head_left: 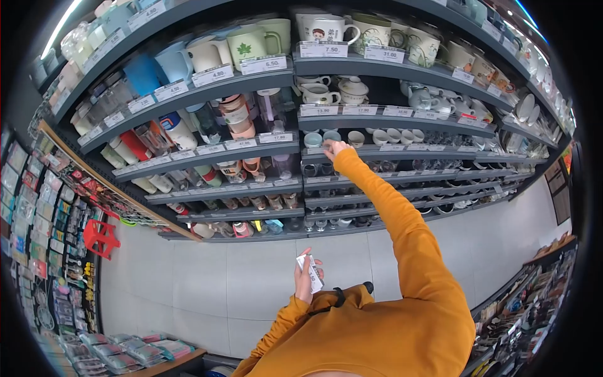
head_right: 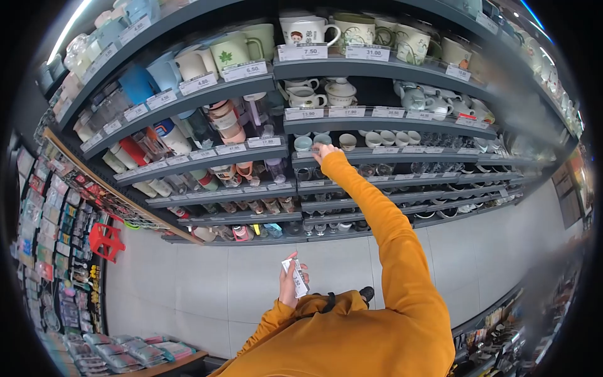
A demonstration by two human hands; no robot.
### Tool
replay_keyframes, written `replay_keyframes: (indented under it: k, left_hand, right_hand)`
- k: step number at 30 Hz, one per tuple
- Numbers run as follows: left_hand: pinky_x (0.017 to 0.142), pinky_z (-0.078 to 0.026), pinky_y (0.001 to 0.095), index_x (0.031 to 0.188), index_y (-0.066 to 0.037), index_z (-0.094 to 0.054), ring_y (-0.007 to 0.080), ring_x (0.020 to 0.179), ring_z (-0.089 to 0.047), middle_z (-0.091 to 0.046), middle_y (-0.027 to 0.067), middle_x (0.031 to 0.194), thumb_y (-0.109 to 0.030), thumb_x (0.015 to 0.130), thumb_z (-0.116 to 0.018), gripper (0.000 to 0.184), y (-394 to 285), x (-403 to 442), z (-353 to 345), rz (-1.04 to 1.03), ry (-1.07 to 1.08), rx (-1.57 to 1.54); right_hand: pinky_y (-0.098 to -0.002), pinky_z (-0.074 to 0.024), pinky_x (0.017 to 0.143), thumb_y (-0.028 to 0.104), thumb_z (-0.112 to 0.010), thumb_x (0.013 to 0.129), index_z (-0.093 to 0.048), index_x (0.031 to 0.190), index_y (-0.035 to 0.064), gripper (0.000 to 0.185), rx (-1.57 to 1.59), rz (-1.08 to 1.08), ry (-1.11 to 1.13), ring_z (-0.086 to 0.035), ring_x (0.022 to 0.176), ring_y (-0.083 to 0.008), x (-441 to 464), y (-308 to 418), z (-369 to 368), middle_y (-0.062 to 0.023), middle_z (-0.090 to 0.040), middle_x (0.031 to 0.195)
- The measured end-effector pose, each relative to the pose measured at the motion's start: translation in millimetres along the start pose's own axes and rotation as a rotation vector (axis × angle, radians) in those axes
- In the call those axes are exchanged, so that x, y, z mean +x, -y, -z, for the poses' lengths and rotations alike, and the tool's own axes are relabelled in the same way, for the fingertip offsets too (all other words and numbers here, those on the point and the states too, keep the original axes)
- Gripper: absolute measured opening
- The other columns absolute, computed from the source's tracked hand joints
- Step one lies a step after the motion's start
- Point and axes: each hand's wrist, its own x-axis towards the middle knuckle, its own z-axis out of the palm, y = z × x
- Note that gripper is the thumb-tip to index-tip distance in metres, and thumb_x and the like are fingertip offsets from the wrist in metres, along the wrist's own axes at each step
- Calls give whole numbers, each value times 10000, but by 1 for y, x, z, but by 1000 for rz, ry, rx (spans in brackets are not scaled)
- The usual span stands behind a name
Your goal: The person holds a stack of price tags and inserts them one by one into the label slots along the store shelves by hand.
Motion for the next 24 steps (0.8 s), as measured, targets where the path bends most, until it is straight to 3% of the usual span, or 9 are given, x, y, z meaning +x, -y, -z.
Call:
replay_keyframes:
  k: [6,7,10,11,13,15,16,18,24]
  left_hand:
    - [477,-440,234,1302,-86,-442,112,553,-538,-573,76,838,-305,997,-444,375,-2,-3,24,-67,-112,-115]
    - [484,-443,239,1294,-86,-448,113,554,-539,-566,72,840,-328,994,-447,385,-2,-3,26,-71,-117,-107]
    - [482,-432,240,1266,-83,-455,110,549,-514,-539,57,816,-372,990,-442,399,-9,-3,26,-54,-151,-108]
    - [479,-426,239,1253,-83,-458,109,547,-502,-529,51,807,-394,988,-437,410,-9,1,30,-58,-149,-152]
    - [472,-415,238,1229,-83,-464,106,542,-479,-508,40,789,-439,983,-425,434,-7,12,42,-57,-141,-242]
    - [466,-403,235,1214,-84,-464,104,540,-461,-490,33,772,-467,978,-417,452,-19,16,36,-58,-130,-250]
    - [463,-398,234,1207,-85,-464,103,539,-452,-481,29,764,-481,976,-412,461,-24,19,34,-57,-124,-255]
    - [482,-401,224,1183,-104,-491,101,597,-505,-534,28,833,-489,972,-413,446,-29,25,29,-45,-71,-209]
    - [634,-479,233,1273,-108,-496,102,778,-597,-596,18,993,-345,982,-469,376,-28,37,23,-51,50,62]
  right_hand:
    - [-411,-509,685,364,-604,868,-675,942,175,214,-51,13,70,-658,775,-294,12,-1,8,-81,-685,766]
    - [-388,-514,647,399,-602,862,-686,897,171,246,43,0,68,-662,696,-266,12,-3,13,-53,-664,659]
    - [-347,-504,564,393,-611,869,-685,899,146,260,228,17,-89,-645,574,-204,-12,12,37,-36,-638,591]
    - [-305,-458,454,337,-628,885,-670,858,107,235,517,-17,-55,-590,470,-149,-26,17,41,-38,-629,573]
    - [-234,-394,387,228,-653,888,-647,813,97,151,1020,-155,154,-514,434,-78,-65,23,19,-20,-577,541]
    - [-213,-364,378,204,-644,895,-673,837,120,106,1058,-267,487,-478,432,-48,-124,52,13,11,-569,554]
    - [-212,-363,381,216,-633,899,-682,845,114,125,1072,-164,565,-480,439,-43,-153,64,5,12,-569,555]
    - [-209,-343,376,314,-656,884,-683,857,101,217,987,-249,767,-461,416,-39,-196,100,24,31,-527,509]
    - [-222,-327,399,323,-680,867,-648,858,84,240,1062,-317,831,-437,428,-49,-237,116,4,23,-484,482]
